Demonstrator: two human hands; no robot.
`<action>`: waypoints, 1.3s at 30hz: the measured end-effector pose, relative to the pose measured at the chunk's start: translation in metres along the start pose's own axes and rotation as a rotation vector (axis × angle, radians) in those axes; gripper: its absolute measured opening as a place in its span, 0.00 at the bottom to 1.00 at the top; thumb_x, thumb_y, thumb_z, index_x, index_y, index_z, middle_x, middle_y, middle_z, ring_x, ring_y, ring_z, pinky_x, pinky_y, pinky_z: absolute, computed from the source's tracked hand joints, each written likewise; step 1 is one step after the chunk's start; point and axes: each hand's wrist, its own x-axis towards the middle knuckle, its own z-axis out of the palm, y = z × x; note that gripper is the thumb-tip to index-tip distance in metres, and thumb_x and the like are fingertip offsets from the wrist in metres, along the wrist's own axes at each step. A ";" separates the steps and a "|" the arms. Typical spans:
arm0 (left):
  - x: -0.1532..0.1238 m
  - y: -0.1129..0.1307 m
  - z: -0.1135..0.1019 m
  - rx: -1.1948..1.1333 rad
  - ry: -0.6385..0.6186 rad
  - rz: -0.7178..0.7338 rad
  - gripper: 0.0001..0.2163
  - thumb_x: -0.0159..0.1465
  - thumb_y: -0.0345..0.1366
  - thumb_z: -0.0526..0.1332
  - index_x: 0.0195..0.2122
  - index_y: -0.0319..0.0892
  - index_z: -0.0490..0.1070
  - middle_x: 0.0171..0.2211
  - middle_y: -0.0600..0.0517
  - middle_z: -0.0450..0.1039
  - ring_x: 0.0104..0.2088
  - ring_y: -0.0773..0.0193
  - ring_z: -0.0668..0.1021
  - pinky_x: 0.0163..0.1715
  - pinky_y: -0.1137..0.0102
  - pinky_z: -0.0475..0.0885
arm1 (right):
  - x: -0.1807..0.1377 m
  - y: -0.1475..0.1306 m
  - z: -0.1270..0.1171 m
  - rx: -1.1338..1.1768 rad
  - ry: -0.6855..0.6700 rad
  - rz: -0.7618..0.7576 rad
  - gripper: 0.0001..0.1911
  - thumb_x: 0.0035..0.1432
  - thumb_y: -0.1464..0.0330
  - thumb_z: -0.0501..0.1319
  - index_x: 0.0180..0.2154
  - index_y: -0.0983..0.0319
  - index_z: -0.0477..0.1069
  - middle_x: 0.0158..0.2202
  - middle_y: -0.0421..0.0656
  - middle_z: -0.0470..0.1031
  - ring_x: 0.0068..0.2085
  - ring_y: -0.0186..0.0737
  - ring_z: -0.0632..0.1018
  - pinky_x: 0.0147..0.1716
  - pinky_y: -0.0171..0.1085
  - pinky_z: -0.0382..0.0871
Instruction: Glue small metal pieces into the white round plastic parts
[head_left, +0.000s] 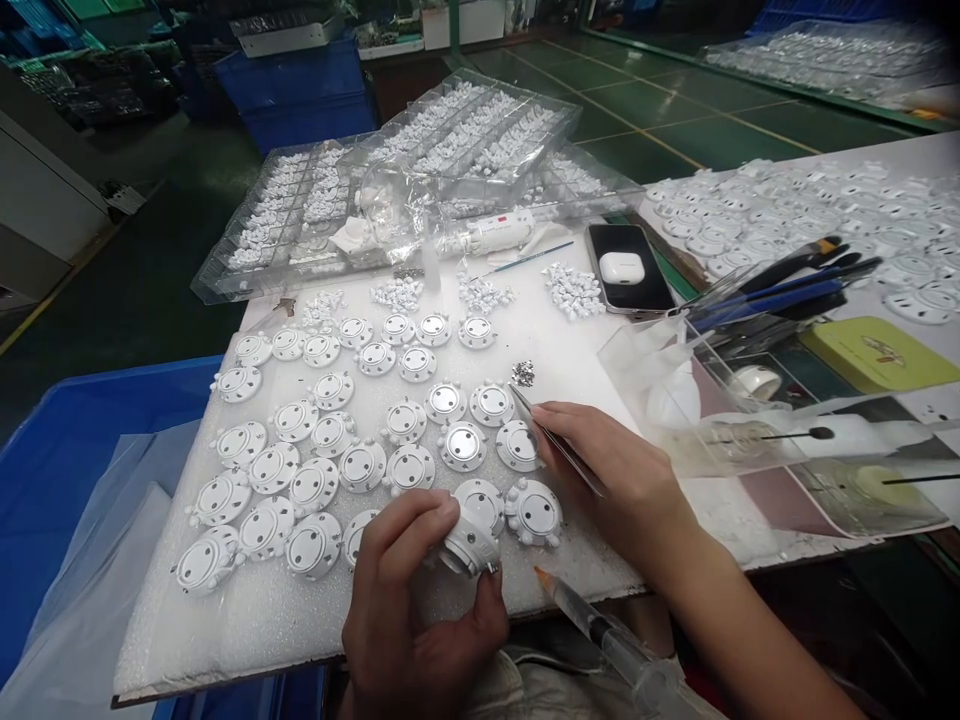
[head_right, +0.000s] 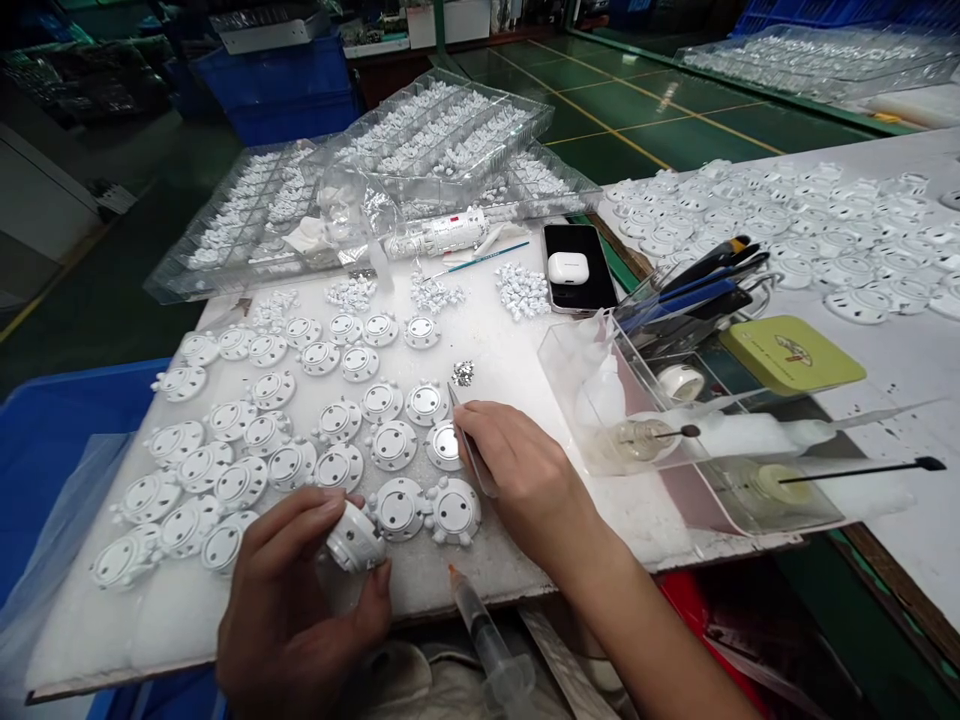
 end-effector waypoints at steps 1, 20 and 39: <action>0.001 0.001 0.000 -0.005 0.004 0.000 0.25 0.58 0.20 0.66 0.56 0.40 0.69 0.50 0.48 0.72 0.49 0.64 0.78 0.54 0.71 0.75 | 0.000 0.000 0.000 0.001 0.001 -0.003 0.17 0.64 0.79 0.62 0.53 0.64 0.69 0.44 0.50 0.81 0.45 0.46 0.83 0.48 0.42 0.81; 0.008 0.006 0.003 0.127 -0.001 -0.004 0.21 0.59 0.22 0.68 0.54 0.36 0.70 0.50 0.47 0.73 0.52 0.65 0.77 0.54 0.75 0.74 | 0.006 -0.027 -0.022 0.860 0.281 0.656 0.05 0.64 0.72 0.66 0.40 0.56 0.79 0.37 0.38 0.82 0.34 0.34 0.84 0.37 0.32 0.82; 0.010 0.010 0.006 0.177 -0.027 -0.014 0.20 0.61 0.23 0.67 0.54 0.36 0.70 0.50 0.47 0.72 0.53 0.67 0.76 0.57 0.77 0.71 | -0.005 -0.040 -0.019 1.123 0.127 0.744 0.02 0.64 0.67 0.67 0.39 0.55 0.79 0.37 0.41 0.79 0.33 0.35 0.81 0.35 0.34 0.79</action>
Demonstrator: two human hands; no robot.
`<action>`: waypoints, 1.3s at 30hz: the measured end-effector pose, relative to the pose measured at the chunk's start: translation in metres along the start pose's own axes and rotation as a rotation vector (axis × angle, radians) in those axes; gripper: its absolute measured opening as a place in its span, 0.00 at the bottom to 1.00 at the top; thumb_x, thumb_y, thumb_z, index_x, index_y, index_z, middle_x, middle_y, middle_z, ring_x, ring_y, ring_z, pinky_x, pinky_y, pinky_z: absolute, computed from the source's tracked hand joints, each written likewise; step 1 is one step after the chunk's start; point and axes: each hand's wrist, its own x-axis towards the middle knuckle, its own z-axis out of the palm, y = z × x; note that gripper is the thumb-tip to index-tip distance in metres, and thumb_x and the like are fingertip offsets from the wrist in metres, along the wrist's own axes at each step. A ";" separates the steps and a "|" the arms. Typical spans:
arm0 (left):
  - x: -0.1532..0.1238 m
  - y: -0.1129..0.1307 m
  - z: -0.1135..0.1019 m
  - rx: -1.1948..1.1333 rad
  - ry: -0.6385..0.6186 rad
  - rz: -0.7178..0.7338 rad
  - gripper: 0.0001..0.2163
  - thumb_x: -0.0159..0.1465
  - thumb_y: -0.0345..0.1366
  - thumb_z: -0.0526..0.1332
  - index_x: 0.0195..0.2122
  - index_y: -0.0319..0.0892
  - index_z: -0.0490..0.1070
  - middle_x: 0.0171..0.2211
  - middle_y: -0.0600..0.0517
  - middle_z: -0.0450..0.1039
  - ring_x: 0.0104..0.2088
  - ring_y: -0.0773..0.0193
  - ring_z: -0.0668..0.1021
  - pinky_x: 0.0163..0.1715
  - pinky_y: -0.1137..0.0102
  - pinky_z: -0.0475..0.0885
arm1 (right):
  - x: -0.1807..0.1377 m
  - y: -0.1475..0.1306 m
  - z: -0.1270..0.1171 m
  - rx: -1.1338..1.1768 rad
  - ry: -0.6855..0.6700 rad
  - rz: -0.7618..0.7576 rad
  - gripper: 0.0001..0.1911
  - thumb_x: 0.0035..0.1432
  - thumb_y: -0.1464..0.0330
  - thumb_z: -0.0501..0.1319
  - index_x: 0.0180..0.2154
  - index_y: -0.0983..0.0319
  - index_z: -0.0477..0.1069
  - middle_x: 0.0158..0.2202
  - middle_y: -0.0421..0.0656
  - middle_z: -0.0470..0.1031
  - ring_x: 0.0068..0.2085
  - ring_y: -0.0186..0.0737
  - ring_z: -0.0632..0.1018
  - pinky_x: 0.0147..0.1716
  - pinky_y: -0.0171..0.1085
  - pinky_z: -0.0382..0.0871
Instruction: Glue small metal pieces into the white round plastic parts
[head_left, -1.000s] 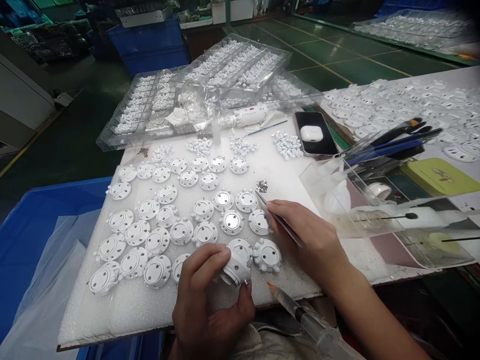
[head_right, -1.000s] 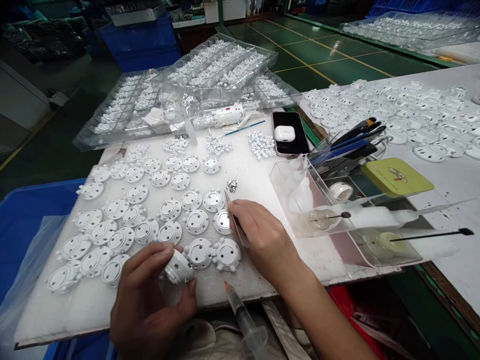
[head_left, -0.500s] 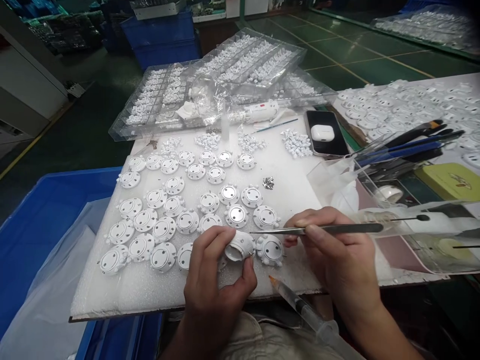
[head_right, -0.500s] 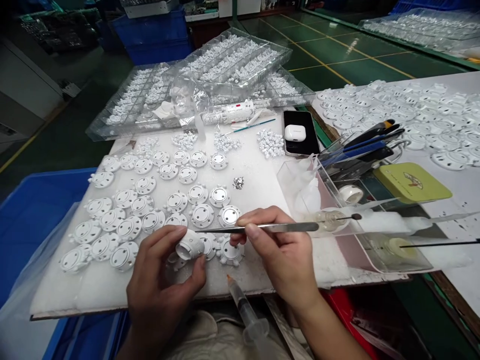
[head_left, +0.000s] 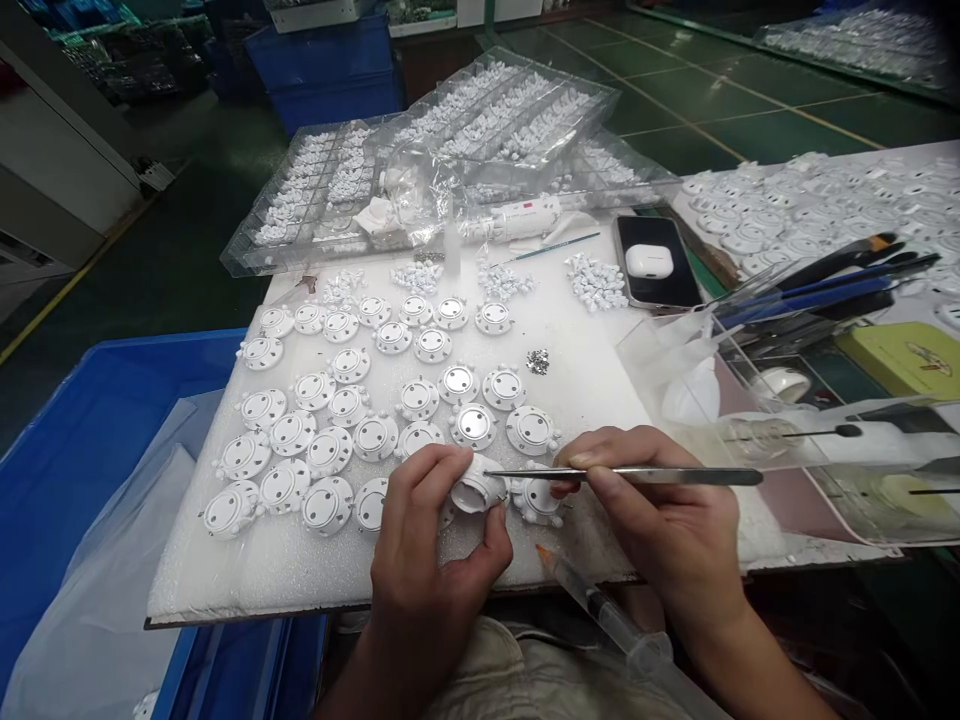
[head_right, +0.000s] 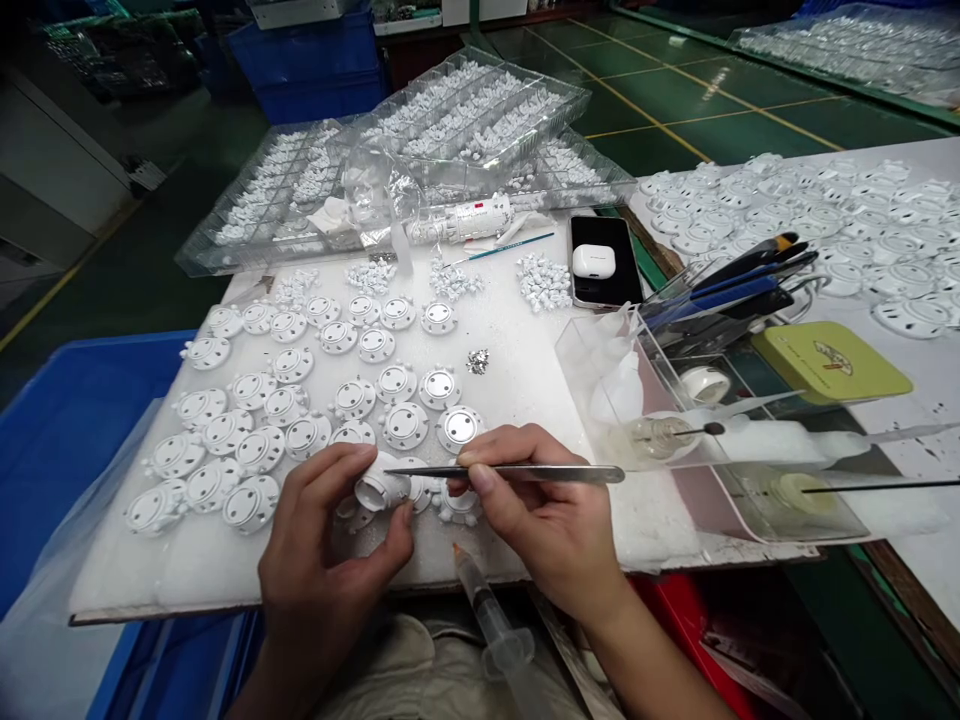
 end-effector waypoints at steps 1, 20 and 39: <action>0.000 0.000 0.000 0.000 0.001 0.001 0.20 0.61 0.23 0.67 0.54 0.36 0.70 0.50 0.47 0.72 0.53 0.67 0.76 0.57 0.77 0.71 | 0.000 0.001 -0.001 -0.012 -0.016 -0.024 0.02 0.64 0.68 0.67 0.39 0.55 0.79 0.37 0.41 0.79 0.33 0.35 0.81 0.34 0.34 0.79; 0.002 0.002 0.001 -0.013 0.027 -0.008 0.20 0.61 0.22 0.65 0.54 0.40 0.70 0.48 0.47 0.73 0.51 0.61 0.78 0.51 0.70 0.78 | 0.002 0.005 -0.003 0.024 -0.038 -0.167 0.05 0.64 0.71 0.65 0.41 0.57 0.75 0.36 0.43 0.78 0.36 0.39 0.79 0.35 0.38 0.76; 0.003 0.004 0.002 -0.022 0.035 -0.027 0.19 0.62 0.23 0.66 0.54 0.39 0.70 0.48 0.47 0.73 0.50 0.61 0.78 0.51 0.70 0.78 | -0.005 0.007 -0.004 -0.250 -0.165 -0.436 0.23 0.57 0.80 0.62 0.50 0.53 0.73 0.38 0.43 0.77 0.38 0.43 0.78 0.36 0.44 0.76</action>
